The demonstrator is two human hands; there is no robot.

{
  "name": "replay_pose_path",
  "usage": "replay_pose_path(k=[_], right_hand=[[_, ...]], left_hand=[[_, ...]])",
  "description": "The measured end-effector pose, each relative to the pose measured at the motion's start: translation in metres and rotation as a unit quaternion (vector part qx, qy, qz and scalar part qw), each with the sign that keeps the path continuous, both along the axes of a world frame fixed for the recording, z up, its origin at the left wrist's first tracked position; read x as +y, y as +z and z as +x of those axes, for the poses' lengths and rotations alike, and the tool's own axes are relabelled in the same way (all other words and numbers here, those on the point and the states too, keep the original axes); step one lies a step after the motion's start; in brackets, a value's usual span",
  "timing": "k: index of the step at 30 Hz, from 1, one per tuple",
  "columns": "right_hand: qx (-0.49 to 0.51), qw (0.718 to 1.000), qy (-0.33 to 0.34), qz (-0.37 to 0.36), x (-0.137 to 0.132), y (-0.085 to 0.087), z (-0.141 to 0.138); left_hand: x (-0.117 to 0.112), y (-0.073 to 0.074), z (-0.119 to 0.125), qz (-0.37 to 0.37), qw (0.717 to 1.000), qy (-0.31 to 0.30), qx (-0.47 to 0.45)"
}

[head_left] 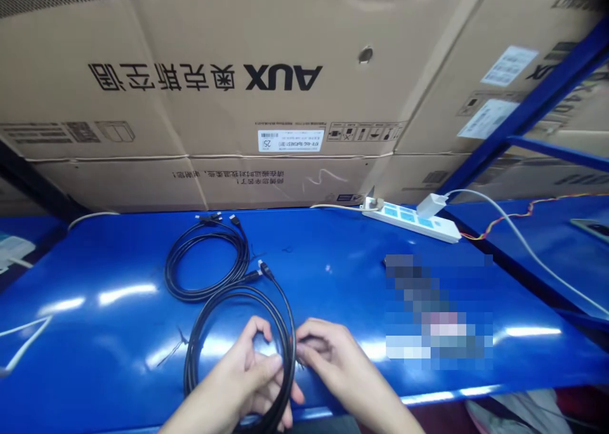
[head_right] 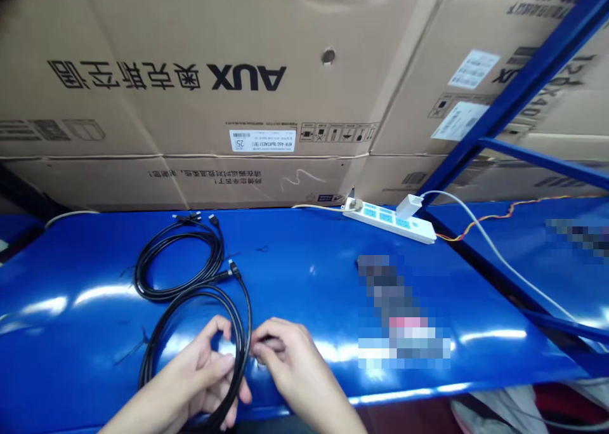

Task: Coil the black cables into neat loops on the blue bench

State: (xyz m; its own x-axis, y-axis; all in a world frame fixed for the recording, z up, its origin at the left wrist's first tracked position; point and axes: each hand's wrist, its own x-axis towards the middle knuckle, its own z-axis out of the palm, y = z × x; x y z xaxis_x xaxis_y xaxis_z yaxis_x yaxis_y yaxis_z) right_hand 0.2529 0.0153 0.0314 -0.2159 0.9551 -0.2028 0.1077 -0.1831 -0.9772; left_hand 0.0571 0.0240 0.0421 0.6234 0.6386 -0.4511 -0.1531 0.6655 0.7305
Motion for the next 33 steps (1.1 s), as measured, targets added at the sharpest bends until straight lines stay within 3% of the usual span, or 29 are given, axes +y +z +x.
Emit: replay_pose_path(k=[5, 13, 19, 26, 31, 33], right_hand=[[0.019, 0.997, -0.07, -0.036, -0.002, 0.002, -0.007], [0.14, 0.971, -0.18, -0.073, -0.003, -0.001, -0.028], [0.156, 0.971, -0.171, -0.057, -0.002, -0.001, -0.038], [0.153, 0.976, -0.145, -0.059, 0.002, 0.004, -0.039], [0.318, 0.929, -0.137, -0.132, -0.001, 0.014, -0.036], [0.33, 0.922, -0.149, -0.134, -0.002, 0.013, -0.04]], left_hand=[[0.0, 0.003, -0.001, -0.015, 1.0, -0.002, -0.007], [0.001, 0.003, -0.005, -0.023, 0.999, 0.003, -0.028], [0.002, 0.002, -0.005, -0.024, 0.999, 0.011, -0.025], [0.0, 0.0, -0.004, 0.027, 0.999, 0.005, -0.018], [0.0, -0.001, -0.003, 0.027, 0.999, -0.002, -0.034], [0.001, -0.004, -0.002, 0.042, 0.998, -0.013, -0.048]])
